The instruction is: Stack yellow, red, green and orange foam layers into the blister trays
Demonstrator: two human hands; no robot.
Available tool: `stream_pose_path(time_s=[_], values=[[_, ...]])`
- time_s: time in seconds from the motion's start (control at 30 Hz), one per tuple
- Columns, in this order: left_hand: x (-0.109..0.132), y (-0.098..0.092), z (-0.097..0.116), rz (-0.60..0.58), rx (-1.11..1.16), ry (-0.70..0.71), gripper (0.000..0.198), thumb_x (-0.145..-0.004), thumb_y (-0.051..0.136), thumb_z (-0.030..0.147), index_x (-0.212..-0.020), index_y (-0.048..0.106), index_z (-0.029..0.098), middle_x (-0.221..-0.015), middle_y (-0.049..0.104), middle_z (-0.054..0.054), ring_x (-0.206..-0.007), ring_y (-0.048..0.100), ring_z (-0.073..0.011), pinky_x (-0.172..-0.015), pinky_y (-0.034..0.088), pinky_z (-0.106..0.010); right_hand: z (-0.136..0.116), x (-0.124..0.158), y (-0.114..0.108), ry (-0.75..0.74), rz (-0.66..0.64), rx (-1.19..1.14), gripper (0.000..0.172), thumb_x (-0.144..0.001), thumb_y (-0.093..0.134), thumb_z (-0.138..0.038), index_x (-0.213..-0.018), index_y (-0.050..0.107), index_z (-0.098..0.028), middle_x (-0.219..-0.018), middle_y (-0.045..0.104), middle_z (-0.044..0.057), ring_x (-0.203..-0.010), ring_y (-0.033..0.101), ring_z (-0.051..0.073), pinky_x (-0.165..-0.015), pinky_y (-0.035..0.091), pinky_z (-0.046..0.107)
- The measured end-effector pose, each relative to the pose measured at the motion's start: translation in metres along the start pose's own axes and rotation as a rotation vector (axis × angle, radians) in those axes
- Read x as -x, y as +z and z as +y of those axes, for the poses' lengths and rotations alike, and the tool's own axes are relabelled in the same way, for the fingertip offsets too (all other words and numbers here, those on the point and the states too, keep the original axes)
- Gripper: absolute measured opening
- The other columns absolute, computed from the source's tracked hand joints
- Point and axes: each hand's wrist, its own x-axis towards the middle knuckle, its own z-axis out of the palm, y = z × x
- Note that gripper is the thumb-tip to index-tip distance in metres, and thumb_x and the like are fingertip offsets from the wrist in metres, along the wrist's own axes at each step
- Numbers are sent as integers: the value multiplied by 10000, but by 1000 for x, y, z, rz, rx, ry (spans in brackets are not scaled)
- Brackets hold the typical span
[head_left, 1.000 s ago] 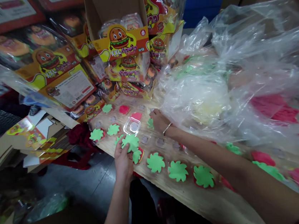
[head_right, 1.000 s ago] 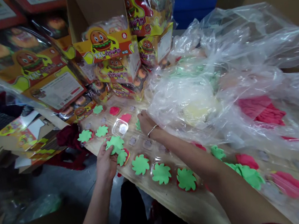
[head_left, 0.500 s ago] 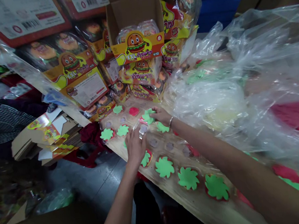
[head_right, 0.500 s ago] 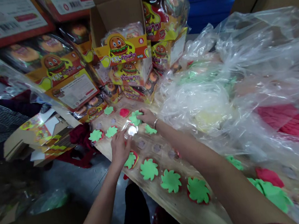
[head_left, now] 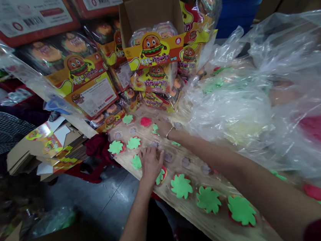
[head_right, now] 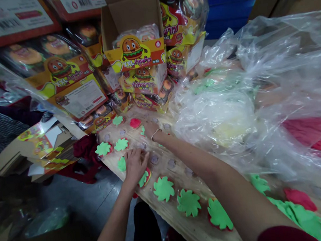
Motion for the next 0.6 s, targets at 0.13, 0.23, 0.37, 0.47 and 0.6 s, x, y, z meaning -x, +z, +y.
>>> stream_pose_path(time_s=[0.13, 0.23, 0.37, 0.47, 0.6], values=[[-3, -7, 4, -19, -13, 2, 217, -868, 533, 384, -919, 618, 191, -890, 641, -114, -951, 536, -306, -934, 327, -486, -28, 11, -21, -81, -41, 203, 317, -700, 667, -26, -994, 623, -136, -1091, 621, 117, -1157, 478, 267, -1039, 349, 422], [0, -12, 11, 28, 4, 32, 313, -868, 525, 415, -1035, 615, 166, -994, 638, -144, -1040, 521, -334, -971, 317, -510, -53, 33, -60, -111, -94, 242, 207, -807, 631, -153, -1013, 604, -155, -1079, 616, 67, -1102, 505, 211, -988, 381, 341], [10, -15, 38, 69, 161, 92, 355, -853, 542, 468, -1034, 620, 173, -1014, 648, -131, -1064, 543, -321, -984, 347, -493, -99, 108, -134, -203, -196, 358, 139, -881, 546, -202, -1006, 579, -150, -965, 629, 51, -888, 551, 162, -810, 404, 289], [16, -40, 90, 98, 502, 66, 390, -865, 525, 497, -1085, 604, 185, -1079, 654, -110, -1087, 568, -282, -990, 386, -461, -144, 192, -181, -184, -346, 416, 143, -854, 605, -206, -983, 587, -148, -879, 649, 41, -803, 571, 146, -728, 398, 264], [37, -124, 195, 24, 1197, 43, 554, -929, 262, 631, -1233, 549, 268, -1174, 647, -64, -1174, 576, -260, -959, 468, -444, -206, 288, -222, -207, -203, 232, 214, -904, 588, -239, -1103, 573, -162, -889, 678, 19, -762, 621, 116, -692, 445, 236]])
